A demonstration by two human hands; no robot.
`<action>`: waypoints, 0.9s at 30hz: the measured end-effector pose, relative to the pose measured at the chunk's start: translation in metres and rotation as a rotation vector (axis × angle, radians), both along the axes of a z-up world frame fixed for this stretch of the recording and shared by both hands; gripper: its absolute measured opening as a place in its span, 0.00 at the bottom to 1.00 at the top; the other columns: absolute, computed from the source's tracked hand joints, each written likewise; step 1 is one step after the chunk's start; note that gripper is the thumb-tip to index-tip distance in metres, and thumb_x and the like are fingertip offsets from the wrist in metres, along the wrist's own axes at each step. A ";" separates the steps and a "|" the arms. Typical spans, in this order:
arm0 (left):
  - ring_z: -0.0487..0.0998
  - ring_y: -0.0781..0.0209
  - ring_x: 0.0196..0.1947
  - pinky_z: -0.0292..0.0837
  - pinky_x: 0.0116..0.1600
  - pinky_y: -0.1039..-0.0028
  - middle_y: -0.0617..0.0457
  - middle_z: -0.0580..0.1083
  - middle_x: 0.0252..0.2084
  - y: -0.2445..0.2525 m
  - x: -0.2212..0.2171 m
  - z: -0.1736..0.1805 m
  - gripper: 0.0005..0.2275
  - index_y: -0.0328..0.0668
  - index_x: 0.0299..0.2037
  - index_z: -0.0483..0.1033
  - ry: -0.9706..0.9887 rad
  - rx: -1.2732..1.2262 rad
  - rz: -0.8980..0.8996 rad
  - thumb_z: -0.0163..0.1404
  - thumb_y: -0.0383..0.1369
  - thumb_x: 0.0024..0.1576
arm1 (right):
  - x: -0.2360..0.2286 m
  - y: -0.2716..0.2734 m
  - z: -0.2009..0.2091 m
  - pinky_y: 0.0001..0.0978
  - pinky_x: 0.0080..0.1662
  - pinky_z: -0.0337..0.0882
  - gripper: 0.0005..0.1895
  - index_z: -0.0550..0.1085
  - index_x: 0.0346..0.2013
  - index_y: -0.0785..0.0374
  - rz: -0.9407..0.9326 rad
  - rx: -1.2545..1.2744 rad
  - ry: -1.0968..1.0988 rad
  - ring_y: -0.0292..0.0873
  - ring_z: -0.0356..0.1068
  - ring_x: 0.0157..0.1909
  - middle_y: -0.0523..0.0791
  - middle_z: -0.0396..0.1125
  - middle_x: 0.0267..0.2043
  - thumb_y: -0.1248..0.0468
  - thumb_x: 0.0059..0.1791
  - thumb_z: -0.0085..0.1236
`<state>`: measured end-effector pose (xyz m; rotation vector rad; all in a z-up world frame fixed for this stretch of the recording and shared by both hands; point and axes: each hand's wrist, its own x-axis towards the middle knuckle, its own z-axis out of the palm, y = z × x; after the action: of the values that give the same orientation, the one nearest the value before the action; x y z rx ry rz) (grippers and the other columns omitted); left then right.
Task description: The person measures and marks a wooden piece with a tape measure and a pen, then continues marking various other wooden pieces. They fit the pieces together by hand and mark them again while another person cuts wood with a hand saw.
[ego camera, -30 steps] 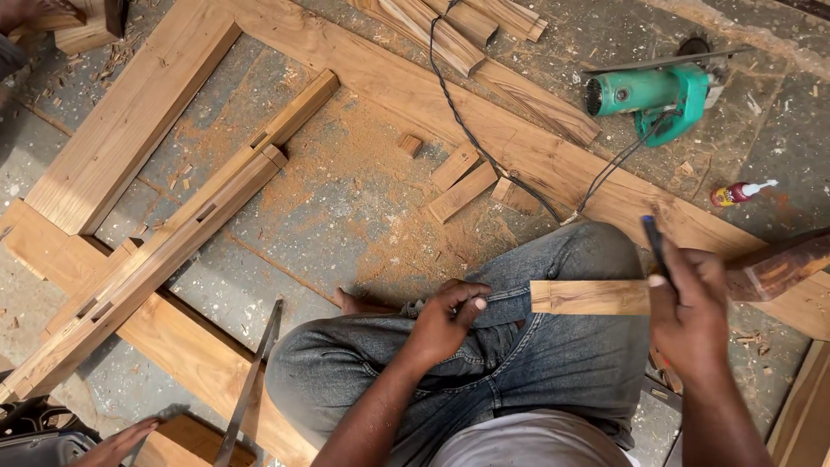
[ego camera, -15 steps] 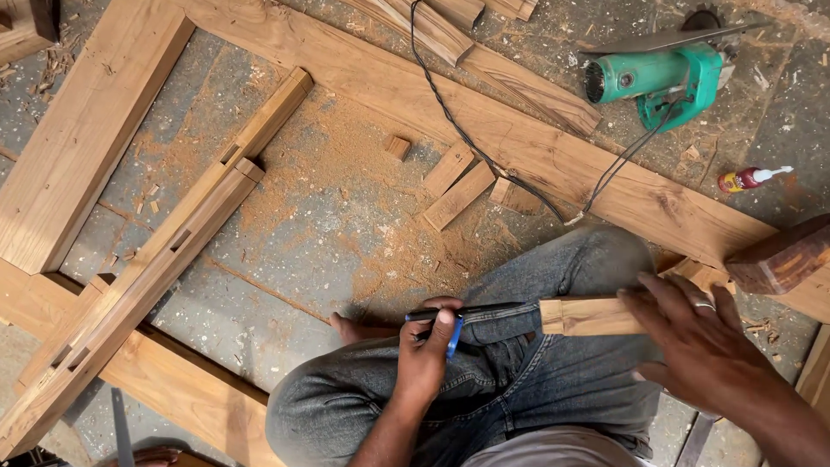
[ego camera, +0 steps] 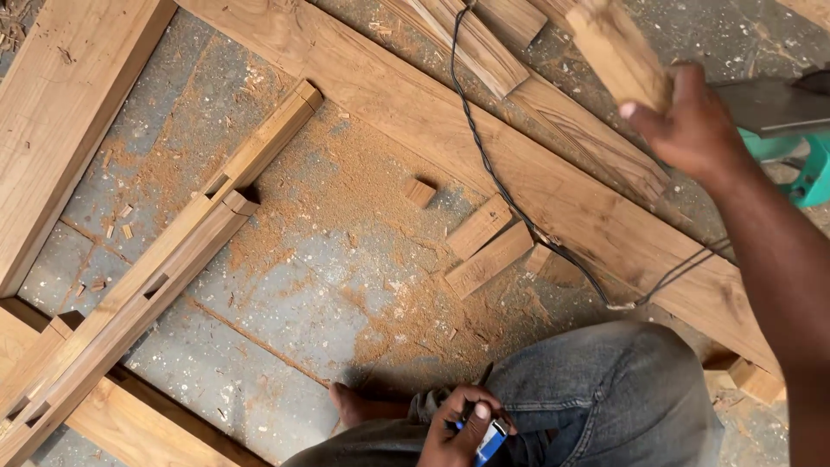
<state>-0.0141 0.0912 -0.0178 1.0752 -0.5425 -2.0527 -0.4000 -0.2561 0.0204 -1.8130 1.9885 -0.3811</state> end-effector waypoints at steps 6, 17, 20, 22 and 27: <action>0.83 0.54 0.30 0.84 0.39 0.55 0.37 0.81 0.31 0.032 -0.003 -0.075 0.07 0.30 0.35 0.70 -0.063 -0.058 0.216 0.51 0.27 0.65 | 0.001 -0.184 -0.123 0.47 0.54 0.73 0.40 0.62 0.62 0.70 0.040 -0.305 0.157 0.60 0.72 0.55 0.60 0.69 0.56 0.51 0.53 0.79; 0.79 0.64 0.36 0.78 0.45 0.67 0.45 0.79 0.39 0.037 0.000 -0.153 0.08 0.27 0.50 0.73 0.415 -0.121 -0.015 0.50 0.29 0.69 | 0.027 -0.152 -0.062 0.51 0.58 0.73 0.50 0.52 0.72 0.73 -0.307 0.106 -0.228 0.56 0.72 0.58 0.59 0.68 0.57 0.59 0.46 0.72; 0.84 0.57 0.37 0.82 0.45 0.62 0.45 0.81 0.36 0.008 0.006 -0.087 0.06 0.30 0.46 0.74 -0.030 -0.027 0.124 0.51 0.27 0.64 | 0.024 -0.073 -0.030 0.52 0.54 0.77 0.46 0.56 0.73 0.69 -0.272 0.213 -0.877 0.51 0.72 0.62 0.52 0.68 0.58 0.59 0.45 0.66; 0.84 0.58 0.35 0.82 0.43 0.64 0.46 0.80 0.32 -0.010 0.009 -0.058 0.06 0.29 0.43 0.77 -0.112 0.105 0.137 0.52 0.27 0.63 | 0.029 -0.006 -0.028 0.55 0.48 0.79 0.46 0.56 0.73 0.67 -0.210 0.332 -1.109 0.53 0.70 0.61 0.52 0.67 0.58 0.58 0.44 0.64; 0.78 0.65 0.39 0.73 0.48 0.75 0.52 0.77 0.35 -0.050 0.012 0.008 0.12 0.34 0.52 0.77 -0.267 0.118 0.063 0.55 0.33 0.62 | 0.125 0.155 -0.009 0.50 0.40 0.82 0.35 0.66 0.63 0.71 0.080 0.880 -2.023 0.55 0.79 0.40 0.60 0.74 0.45 0.60 0.46 0.69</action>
<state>-0.0024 0.0416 -0.0096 1.4310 -0.5170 -1.9181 -0.2746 -0.1010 0.0118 -0.2667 0.3656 -0.6869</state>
